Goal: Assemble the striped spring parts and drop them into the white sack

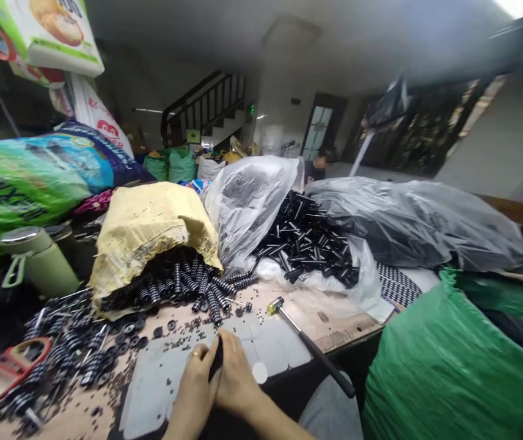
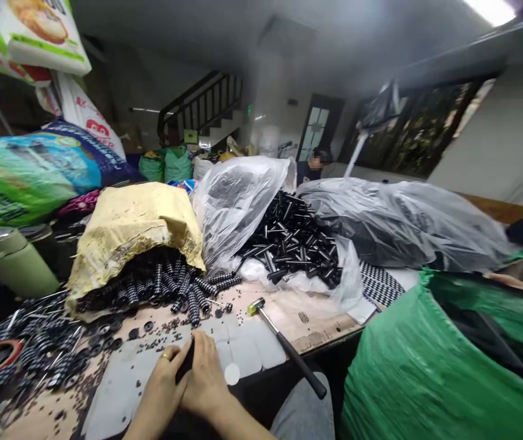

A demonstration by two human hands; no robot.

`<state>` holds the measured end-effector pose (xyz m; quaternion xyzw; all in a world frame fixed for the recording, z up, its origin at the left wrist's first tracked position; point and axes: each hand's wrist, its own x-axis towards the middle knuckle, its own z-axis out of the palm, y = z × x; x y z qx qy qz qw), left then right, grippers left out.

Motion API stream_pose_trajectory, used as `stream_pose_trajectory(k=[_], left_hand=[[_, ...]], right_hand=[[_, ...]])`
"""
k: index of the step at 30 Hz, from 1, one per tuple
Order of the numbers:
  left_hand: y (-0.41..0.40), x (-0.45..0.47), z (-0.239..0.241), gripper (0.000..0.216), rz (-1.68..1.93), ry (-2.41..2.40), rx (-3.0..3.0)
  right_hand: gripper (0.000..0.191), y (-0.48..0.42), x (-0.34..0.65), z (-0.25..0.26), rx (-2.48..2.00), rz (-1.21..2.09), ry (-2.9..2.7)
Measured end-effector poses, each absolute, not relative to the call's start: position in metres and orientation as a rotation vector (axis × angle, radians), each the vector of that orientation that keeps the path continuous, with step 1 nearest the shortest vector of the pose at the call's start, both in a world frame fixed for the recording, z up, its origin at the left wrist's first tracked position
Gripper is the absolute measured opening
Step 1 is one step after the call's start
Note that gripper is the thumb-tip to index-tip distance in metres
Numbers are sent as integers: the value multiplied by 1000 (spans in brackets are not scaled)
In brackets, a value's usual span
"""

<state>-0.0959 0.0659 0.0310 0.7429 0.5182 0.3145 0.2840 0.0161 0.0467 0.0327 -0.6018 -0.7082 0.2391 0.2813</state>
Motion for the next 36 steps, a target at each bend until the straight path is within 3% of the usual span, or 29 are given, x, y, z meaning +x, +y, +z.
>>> stream_pose_trajectory(k=[5,12,15,24,31,34,36], left_hand=[[75,-102,14,45,645,1238,2390],[77,-119,-16,43,994,1007,2789],[74,-120,-12,49,1042,1093,2925],[59,-116,29,42,760,1262,3031],[53,-110,27,42,656,1360,2933],[46,-98,21,39,631,1435,2903],[41,-89,16,55,608,1452,2859]], right_hand=[[94,46,56,46,-1850,520,-1883],[18,30,169,50,-2507,-221,-1469],[15,23,175,45,-2535,-297,-1526],[34,-15,101,84,-1962,579,-1644],[35,-26,75,66,-2035,526,-1778],[37,-22,69,84,-1981,585,-1773],[39,-20,59,109,-1871,622,-1743]])
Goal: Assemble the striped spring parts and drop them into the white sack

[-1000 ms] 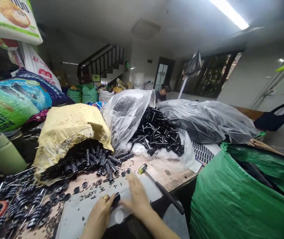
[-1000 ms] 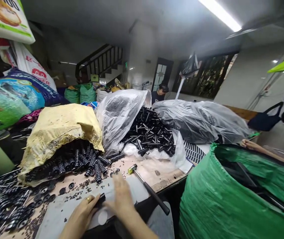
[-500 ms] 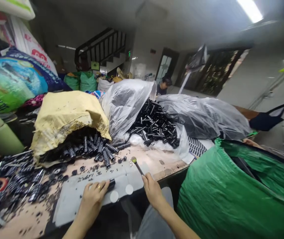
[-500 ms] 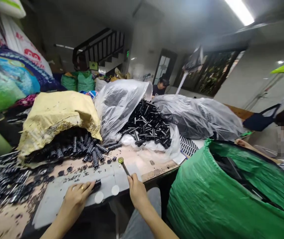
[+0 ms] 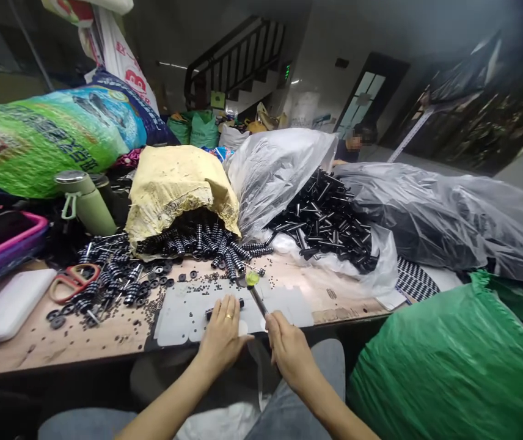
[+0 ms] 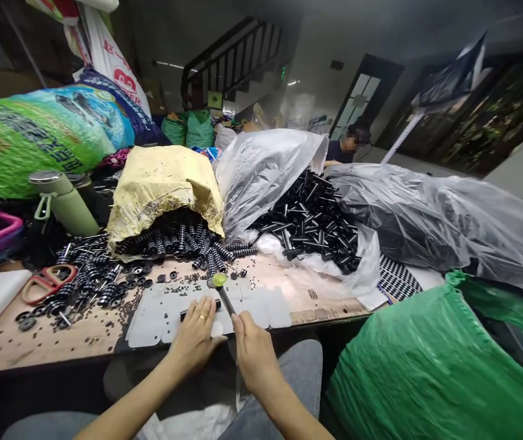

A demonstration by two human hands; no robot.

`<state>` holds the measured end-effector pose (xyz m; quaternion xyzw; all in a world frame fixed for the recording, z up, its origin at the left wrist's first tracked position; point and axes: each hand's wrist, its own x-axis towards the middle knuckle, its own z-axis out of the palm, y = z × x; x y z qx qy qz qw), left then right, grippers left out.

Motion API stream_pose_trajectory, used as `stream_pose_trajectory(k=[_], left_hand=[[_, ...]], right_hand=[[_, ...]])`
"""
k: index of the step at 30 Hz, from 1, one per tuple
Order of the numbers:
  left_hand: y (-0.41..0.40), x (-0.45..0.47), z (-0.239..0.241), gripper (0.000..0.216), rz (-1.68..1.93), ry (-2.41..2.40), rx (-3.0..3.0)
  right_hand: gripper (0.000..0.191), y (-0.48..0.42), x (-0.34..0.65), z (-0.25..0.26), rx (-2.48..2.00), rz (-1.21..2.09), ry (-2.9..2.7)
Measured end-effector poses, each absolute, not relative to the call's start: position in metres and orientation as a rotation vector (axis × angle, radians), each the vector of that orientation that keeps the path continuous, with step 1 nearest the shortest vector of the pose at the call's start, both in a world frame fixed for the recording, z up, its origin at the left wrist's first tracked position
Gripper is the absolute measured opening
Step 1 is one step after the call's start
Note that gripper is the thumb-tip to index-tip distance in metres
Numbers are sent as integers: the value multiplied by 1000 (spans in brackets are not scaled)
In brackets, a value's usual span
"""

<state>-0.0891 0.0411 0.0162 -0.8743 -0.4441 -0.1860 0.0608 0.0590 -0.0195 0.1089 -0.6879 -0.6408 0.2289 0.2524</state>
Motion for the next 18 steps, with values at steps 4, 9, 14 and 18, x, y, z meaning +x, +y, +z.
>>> stream_pose_trajectory(k=[4,9,14,18], left_hand=[[34,-83,9,79,-531,-1353,-2759],[40,-88,8,64,-469,-1361,-2839],[54,-86,32,46,-486,-1517,-2822],[32,-85,47,50,-532,-1637,-2779]], right_hand=[[40,-19,33,135,-1687,607,-1762],[37,-21,11,93,-1835,498,-2147],[39,-17,27,90,-1940,527,-2067],[39,0,82,102,-2212,364,-1910]])
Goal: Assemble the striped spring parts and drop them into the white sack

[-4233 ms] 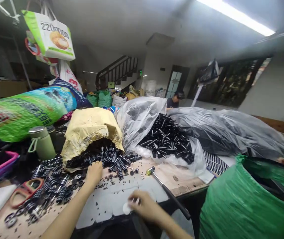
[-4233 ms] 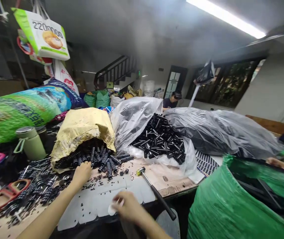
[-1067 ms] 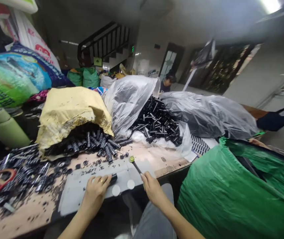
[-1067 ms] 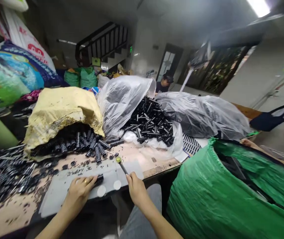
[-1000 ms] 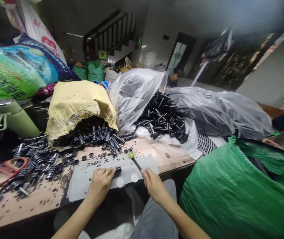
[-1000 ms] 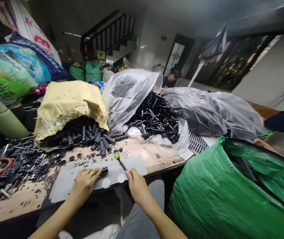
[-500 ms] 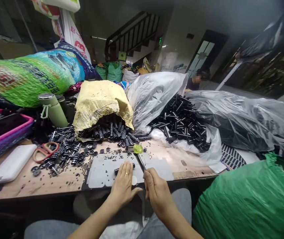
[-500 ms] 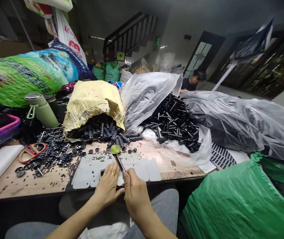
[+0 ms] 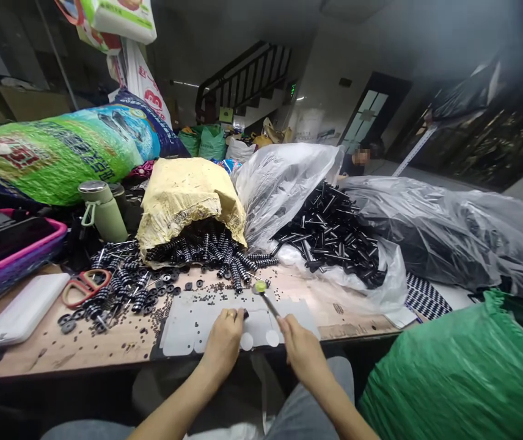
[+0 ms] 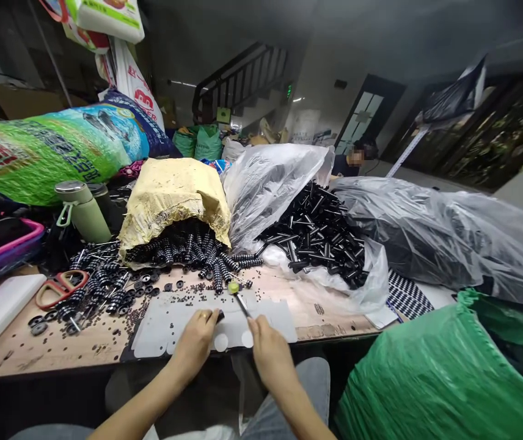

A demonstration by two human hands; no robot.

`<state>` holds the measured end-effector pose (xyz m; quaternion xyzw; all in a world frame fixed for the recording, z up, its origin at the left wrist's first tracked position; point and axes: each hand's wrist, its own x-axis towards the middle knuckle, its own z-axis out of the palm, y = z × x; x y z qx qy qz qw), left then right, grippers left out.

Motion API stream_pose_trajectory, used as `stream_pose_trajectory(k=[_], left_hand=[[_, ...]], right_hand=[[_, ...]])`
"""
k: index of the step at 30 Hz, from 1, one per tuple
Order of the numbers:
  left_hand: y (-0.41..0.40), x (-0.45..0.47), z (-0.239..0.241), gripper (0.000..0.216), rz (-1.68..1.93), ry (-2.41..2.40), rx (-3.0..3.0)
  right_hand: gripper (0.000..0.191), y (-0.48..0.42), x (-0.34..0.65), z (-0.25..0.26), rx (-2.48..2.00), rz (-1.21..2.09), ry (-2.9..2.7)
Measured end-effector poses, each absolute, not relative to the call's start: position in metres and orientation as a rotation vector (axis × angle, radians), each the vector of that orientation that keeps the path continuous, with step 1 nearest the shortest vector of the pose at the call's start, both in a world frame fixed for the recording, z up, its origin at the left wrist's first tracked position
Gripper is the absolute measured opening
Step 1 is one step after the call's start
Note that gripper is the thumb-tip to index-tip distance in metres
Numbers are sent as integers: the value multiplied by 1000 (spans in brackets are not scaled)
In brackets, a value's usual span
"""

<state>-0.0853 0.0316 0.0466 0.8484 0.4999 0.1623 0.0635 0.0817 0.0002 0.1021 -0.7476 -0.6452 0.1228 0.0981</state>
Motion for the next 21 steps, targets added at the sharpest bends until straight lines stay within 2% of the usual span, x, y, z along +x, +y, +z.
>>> stream_pose_trajectory(k=[3,6,8,10,13,16,21], left_hand=[[7,-90,47,44,484,1305,2617],[21,-96,51,46,483,1379,2675],[55,-99,56,53,483,1451,2809],[95,-100,60,55,451,1285,2999],[140,-100,60,43,378,999,3165],[158,-96,55,34,354,926,3205],[156,-87,54,40,560,826,3226]], right_hand=[[35,16,134,88,-2453,183,-1849],[30,29,170,66,-2532,43,-1816],[26,38,180,60,-2413,-46,-1832],[24,51,181,61,-2228,-89,-1870],[21,84,174,72,-2076,-92,-1920],[20,129,165,82,-2025,-92,-1963],[26,194,152,91,-1915,-41,-1999]])
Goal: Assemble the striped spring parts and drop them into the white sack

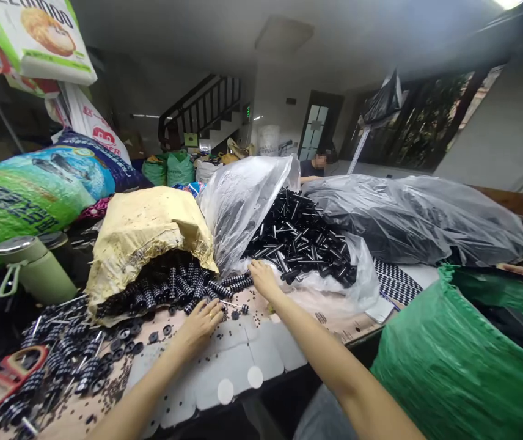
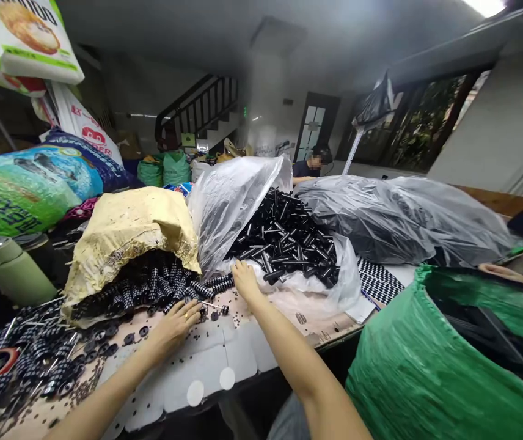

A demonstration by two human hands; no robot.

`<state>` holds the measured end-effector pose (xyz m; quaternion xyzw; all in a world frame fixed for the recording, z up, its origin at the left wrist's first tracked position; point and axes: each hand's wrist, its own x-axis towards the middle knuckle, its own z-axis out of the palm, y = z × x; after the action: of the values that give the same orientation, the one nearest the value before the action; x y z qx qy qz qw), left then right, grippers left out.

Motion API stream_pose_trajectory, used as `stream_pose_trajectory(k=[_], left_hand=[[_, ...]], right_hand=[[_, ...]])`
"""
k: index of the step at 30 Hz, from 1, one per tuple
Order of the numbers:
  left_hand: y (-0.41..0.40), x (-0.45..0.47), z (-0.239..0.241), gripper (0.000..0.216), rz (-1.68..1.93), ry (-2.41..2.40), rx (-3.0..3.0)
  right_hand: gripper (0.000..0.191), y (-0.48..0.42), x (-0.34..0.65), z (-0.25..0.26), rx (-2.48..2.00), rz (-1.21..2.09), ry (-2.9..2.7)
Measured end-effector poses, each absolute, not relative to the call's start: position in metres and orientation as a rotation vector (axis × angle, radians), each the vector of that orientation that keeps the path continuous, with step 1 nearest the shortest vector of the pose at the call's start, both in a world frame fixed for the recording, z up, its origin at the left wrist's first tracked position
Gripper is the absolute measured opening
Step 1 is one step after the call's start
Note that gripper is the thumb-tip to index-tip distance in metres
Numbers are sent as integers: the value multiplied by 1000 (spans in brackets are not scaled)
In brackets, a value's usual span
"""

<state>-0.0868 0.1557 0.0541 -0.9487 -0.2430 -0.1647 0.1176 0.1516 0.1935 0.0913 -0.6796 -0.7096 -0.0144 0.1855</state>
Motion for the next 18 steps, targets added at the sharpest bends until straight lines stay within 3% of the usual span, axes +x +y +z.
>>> stream_pose_trajectory(k=[6,10,13,15,18], left_hand=[[111,-95,56,26,-1036,-1204,-2886],[81,-99,63,30,-1516,-1812,-2968],[76,-96,73,37,-2037,-2263,-2823],[78,-95,79,37,-2202,-2530,-2790],[80,-97,85,35,-2266,-2749,-2756]], right_hand=[[18,195,134,110,-1686,113,-1905],[38,152,100,97,-1552,399,-1881],[44,117,73,86,-1377,874,-1747],[48,99,60,84,-1279,1152,-1540],[68,84,50,92,-1349,989,-1568]])
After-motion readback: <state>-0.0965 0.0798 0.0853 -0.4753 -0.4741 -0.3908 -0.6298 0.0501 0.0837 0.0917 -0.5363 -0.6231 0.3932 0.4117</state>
